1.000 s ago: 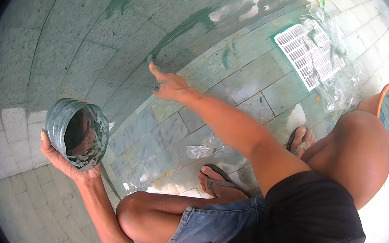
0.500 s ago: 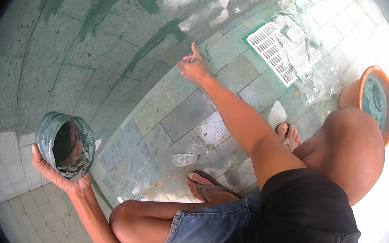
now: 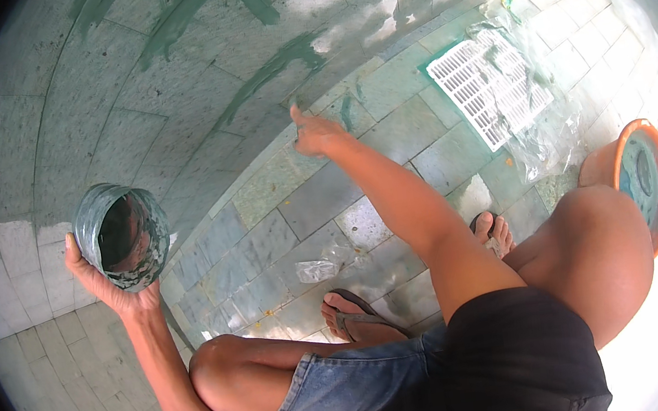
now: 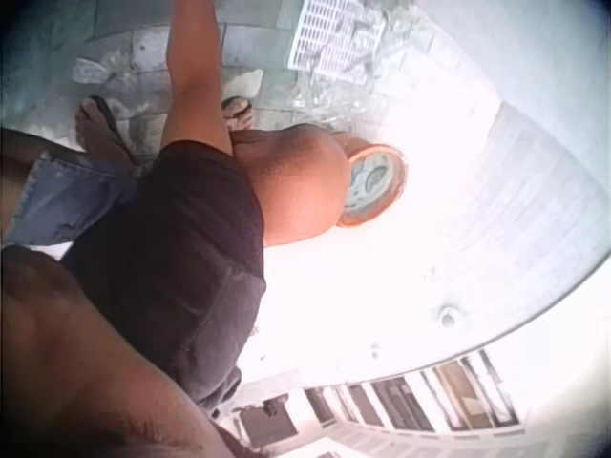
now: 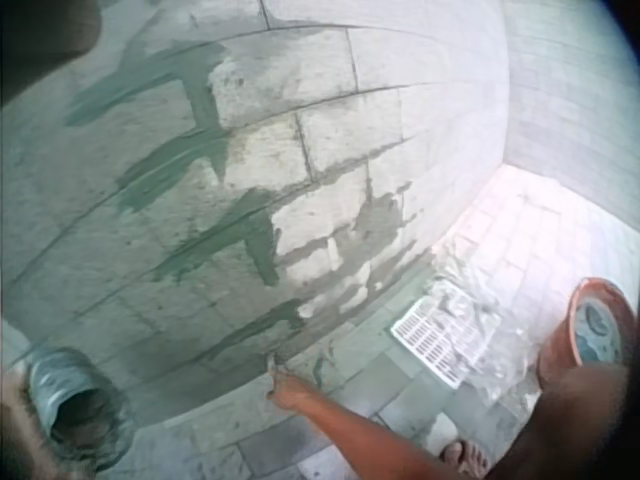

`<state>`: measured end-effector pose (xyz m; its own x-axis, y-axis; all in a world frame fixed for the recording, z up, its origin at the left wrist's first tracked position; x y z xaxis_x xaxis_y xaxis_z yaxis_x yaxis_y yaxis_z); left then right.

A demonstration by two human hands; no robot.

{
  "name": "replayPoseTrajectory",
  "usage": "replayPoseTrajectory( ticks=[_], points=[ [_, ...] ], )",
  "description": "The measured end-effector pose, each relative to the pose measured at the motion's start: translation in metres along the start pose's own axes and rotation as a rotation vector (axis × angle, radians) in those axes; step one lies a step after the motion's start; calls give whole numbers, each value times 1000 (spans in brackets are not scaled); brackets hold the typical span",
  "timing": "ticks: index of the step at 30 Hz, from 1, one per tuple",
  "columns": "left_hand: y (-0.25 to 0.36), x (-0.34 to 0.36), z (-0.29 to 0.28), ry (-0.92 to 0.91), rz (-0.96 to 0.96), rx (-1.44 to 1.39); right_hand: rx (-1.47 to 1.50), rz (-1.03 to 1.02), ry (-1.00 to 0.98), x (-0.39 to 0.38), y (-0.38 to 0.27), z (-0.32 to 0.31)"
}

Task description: The person applies green grout to the joints and surfaces of a tiled wall by hand using their fingers.

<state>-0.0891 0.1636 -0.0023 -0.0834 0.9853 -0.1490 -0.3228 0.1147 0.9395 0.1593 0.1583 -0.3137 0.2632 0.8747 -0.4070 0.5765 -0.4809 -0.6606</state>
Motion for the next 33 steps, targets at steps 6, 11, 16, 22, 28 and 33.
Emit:
replayPoseTrajectory(
  ticks=[6,11,16,22,28,33],
  points=[
    [-19,8,8,-126,-116,-41,691,-262,-231,-93,-99,-57],
    [-4,14,12,-92,-54,-4,602,-835,-325,-197,-199,-144],
    [-24,12,27,-113,-28,70,50,-856,129,-200,-218,-117],
    [-19,-3,34,-101,23,180,-80,-749,-311,-182,-229,-87],
    [-11,-1,34,-113,57,195,-11,-782,-284,-163,-236,-50],
    [-5,1,27,-114,57,178,-84,-769,-484,-174,-242,-55]
  ],
)
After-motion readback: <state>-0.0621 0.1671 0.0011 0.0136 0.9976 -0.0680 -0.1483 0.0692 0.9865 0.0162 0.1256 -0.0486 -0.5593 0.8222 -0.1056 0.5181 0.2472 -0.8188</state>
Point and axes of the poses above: each hand's wrist, its own x-axis towards the middle knuckle, its own z-axis out of the palm, y = z × x, the point moved 7 cm from there along x, towards the middle knuckle, and after that the axes turned 8 degrees about y, right-handed, at the moved point
